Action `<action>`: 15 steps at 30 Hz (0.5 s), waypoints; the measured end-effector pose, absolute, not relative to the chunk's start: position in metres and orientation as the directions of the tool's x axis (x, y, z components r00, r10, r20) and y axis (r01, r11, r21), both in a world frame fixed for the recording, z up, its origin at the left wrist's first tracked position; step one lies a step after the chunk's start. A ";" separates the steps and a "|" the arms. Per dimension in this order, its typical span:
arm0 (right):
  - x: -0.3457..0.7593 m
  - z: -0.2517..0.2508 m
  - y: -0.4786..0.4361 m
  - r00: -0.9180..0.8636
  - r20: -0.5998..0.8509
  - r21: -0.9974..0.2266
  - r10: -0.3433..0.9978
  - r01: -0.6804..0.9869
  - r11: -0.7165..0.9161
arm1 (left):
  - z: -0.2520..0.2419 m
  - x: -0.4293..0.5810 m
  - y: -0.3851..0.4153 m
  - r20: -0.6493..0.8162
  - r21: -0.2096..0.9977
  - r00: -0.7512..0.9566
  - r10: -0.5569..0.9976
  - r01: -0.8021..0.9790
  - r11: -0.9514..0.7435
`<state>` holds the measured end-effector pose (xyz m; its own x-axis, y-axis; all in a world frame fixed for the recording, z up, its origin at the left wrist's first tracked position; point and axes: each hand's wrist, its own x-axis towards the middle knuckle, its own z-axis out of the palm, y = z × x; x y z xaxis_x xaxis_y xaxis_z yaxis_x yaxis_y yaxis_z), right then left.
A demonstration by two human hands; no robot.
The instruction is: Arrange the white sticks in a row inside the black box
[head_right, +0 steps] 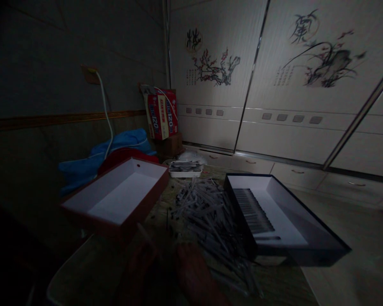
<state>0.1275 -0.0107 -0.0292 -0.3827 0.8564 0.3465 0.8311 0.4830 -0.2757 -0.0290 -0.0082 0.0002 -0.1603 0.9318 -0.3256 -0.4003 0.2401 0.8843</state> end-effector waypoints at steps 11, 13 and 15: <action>0.158 0.012 -0.002 -0.063 0.568 -0.523 0.820 0.742 0.419 | -0.014 -0.035 -0.015 -0.402 0.830 -0.216 0.890 -0.497 0.254; 0.156 0.022 -0.016 0.156 0.581 -0.704 0.799 0.588 0.397 | -0.014 -0.031 -0.019 -0.395 0.810 -0.179 0.901 -0.530 0.250; 0.149 0.030 -0.033 0.326 0.548 -0.821 0.770 0.388 0.419 | -0.015 -0.023 -0.020 -0.405 0.775 -0.140 0.904 -0.578 0.258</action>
<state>0.1489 -0.0325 0.0301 0.3264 0.7704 0.5476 0.3877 0.4193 -0.8209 -0.0228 -0.0204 -0.0149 -0.1400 0.9036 -0.4048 -0.5777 0.2575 0.7746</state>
